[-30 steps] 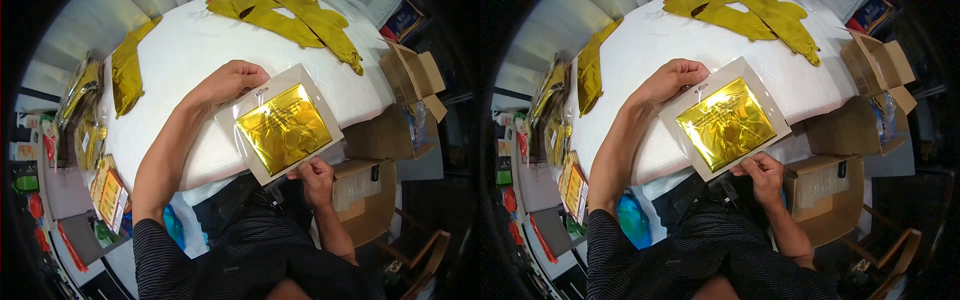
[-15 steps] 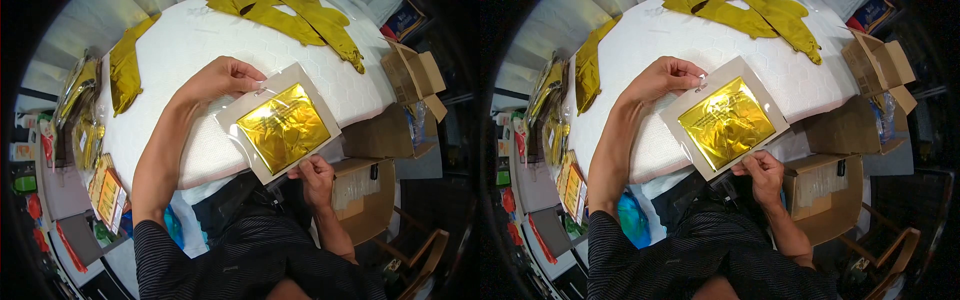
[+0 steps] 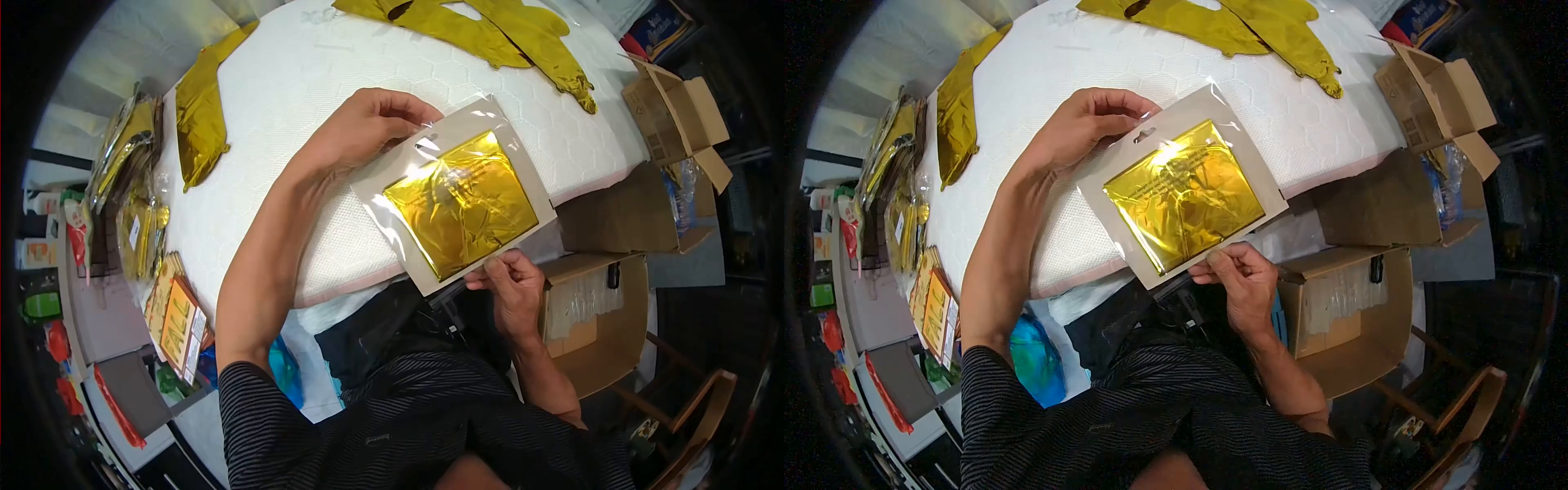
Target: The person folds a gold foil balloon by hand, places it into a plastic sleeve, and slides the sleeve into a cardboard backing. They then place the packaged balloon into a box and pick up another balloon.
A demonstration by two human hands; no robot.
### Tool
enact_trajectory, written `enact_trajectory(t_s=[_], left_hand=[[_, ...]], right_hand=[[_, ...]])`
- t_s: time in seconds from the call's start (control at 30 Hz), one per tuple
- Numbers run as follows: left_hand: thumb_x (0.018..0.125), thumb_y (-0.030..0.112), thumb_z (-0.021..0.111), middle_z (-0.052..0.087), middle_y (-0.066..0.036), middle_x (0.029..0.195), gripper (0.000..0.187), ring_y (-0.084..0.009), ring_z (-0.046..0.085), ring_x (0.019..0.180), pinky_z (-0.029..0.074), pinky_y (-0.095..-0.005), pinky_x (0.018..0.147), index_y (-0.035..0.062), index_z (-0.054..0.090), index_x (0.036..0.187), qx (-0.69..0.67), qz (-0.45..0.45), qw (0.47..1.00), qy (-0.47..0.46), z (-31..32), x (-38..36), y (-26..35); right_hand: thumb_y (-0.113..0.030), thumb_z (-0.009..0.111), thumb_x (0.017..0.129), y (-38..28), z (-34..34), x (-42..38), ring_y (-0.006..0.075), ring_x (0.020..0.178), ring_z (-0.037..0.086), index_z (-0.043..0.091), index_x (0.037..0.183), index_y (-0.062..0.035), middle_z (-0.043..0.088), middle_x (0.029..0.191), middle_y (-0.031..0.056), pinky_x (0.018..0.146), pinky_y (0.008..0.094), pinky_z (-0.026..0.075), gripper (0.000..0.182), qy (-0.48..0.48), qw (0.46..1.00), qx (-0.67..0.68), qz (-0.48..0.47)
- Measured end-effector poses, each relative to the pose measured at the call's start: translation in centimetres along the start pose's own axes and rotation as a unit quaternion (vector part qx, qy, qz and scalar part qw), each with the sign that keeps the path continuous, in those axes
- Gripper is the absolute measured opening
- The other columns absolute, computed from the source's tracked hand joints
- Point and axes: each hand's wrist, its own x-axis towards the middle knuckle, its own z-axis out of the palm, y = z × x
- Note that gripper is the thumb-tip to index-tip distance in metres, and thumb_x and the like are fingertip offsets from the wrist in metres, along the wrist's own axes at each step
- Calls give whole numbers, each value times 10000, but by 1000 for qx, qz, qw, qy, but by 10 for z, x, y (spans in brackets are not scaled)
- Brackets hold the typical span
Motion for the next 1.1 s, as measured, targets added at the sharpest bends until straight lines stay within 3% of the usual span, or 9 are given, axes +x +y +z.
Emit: enact_trajectory(t_s=[0.07, 0.17, 0.27, 0.4, 0.5, 0.67, 0.8, 0.87, 1.1], left_hand=[[1011, 148, 670, 737, 11, 976, 217, -34, 592, 771, 478, -183, 695, 32, 743, 1180, -103, -26, 994, 11, 4, -1, 2], [1042, 201, 661, 731, 9, 975, 225, -27, 593, 776, 484, -187, 686, 30, 741, 1163, -99, -46, 993, 53, 12, -9, 18], [1058, 255, 649, 723, -23, 930, 266, -60, 617, 778, 515, -235, 706, 16, 740, 1132, 12, -54, 998, 0, 0, -2, 5], [1064, 300, 640, 713, -8, 908, 296, -55, 600, 746, 510, -244, 684, 22, 734, 1105, -18, -45, 999, 7, 5, -4, 5], [1084, 350, 599, 712, -13, 933, 366, -57, 602, 785, 513, -249, 703, 17, 723, 1175, -43, -76, 995, 38, 9, -6, 6], [1105, 488, 487, 728, -43, 1078, 527, -72, 664, 887, 565, -224, 801, 55, 663, 1346, -85, -73, 994, -15, 4, -11, 9], [1090, 530, 496, 717, -45, 1121, 572, -83, 673, 916, 572, -229, 846, 56, 639, 1377, -116, -96, 989, -4, 9, -16, 18], [1093, 569, 455, 712, -102, 1179, 609, -145, 664, 1107, 562, -285, 949, 64, 658, 1365, -105, -91, 990, -29, 7, -17, 20], [1048, 646, 498, 737, -104, 1069, 717, -60, 660, 906, 552, -212, 787, 18, 669, 1350, -132, -101, 986, -28, -8, -14, 7]], right_hand=[[-102, 675, 1030, -1, 0, 0, 223, 809, 771, 675, 993, 58, 752, 895, 167, 725, 324, 652, 165, 2, 1000, -2, -5], [-107, 678, 1030, -1, 0, 1, 223, 804, 770, 673, 991, 56, 753, 891, 167, 723, 325, 651, 168, 4, 1000, -4, -9], [-110, 679, 1030, -2, -1, 0, 221, 799, 768, 672, 985, 52, 756, 886, 170, 725, 324, 650, 169, -5, 1000, -11, -15], [-115, 679, 1031, 0, -2, -1, 217, 793, 764, 668, 983, 46, 760, 881, 177, 728, 324, 647, 169, -17, 1000, -16, -17], [-145, 681, 1035, 0, 2, -1, 207, 711, 748, 650, 998, 22, 752, 852, 164, 692, 315, 635, 174, -11, 999, -28, -34], [-131, 674, 1036, -1, 4, 1, 214, 710, 752, 649, 1012, 33, 753, 867, 167, 682, 333, 644, 168, -11, 1000, -6, -17], [-115, 672, 1033, -2, 5, -1, 223, 706, 758, 665, 1028, 64, 752, 851, 167, 691, 343, 653, 180, -40, 999, 15, 14], [-111, 672, 1031, -6, 8, -2, 223, 705, 759, 671, 1022, 71, 750, 834, 164, 692, 339, 652, 182, -52, 999, 1, 14], [-77, 673, 1022, -4, 4, -4, 205, 740, 761, 707, 948, 81, 759, 847, 156, 699, 324, 643, 177, -42, 998, -37, -6]])
